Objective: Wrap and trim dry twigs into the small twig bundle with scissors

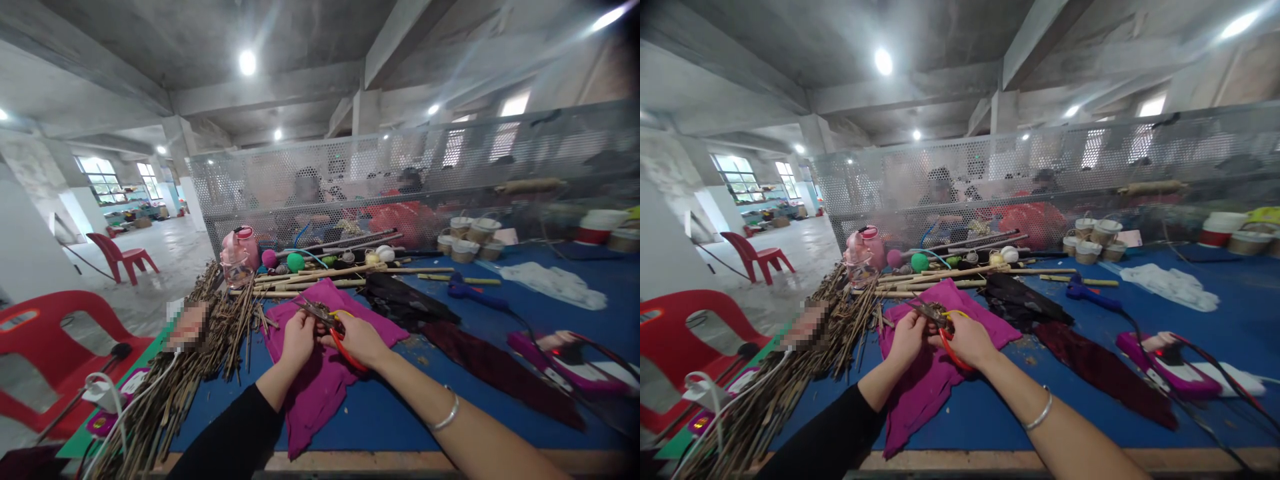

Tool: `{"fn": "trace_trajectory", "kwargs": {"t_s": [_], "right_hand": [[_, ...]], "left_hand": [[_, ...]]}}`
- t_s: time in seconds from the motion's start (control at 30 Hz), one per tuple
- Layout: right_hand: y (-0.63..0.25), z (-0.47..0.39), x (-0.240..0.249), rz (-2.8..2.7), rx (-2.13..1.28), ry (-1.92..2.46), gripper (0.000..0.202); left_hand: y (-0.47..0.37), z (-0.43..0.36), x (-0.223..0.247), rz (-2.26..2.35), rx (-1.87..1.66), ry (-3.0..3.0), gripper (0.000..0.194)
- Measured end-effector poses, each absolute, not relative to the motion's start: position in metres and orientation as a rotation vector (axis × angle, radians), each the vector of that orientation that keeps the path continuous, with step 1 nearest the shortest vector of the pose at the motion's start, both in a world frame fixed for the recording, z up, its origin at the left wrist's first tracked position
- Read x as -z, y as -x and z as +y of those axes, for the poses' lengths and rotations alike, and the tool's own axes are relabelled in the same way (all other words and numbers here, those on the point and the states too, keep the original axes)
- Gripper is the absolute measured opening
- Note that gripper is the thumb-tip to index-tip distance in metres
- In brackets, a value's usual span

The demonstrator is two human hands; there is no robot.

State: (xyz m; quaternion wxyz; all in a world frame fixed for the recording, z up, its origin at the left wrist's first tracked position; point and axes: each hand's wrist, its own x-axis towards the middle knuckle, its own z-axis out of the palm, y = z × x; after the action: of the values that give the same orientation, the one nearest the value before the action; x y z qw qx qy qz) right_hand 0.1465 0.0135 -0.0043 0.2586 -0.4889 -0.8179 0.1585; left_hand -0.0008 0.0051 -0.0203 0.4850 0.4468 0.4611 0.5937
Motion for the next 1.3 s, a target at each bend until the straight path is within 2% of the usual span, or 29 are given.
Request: {"fn": "trace_trajectory", "kwargs": {"t_s": [0.3,0.5,0.8,1.17,1.3], "right_hand": [[-0.147,0.014,0.002,-2.199,-0.500,1.353,0.038],[-0.142,0.013,0.006,-2.156,-0.463,1.301,0.044],[-0.141,0.013,0.006,-2.170,-0.414,1.260,0.036],[-0.146,0.013,-0.003,-2.229,-0.400,1.224,0.039],[-0.147,0.012,-0.004,-2.235,-0.458,1.334,0.040]], "left_hand": [[-0.001,-0.001,0.018,1.113,-1.512,-1.204,0.025],[-0.004,-0.002,0.016,1.078,-1.532,-1.160,0.023],[-0.008,-0.005,0.016,1.081,-1.556,-1.218,0.023],[-0.005,-0.004,0.015,1.167,-1.517,-1.272,0.022],[-0.002,-0.004,0.017,1.207,-1.506,-1.300,0.021]]}}
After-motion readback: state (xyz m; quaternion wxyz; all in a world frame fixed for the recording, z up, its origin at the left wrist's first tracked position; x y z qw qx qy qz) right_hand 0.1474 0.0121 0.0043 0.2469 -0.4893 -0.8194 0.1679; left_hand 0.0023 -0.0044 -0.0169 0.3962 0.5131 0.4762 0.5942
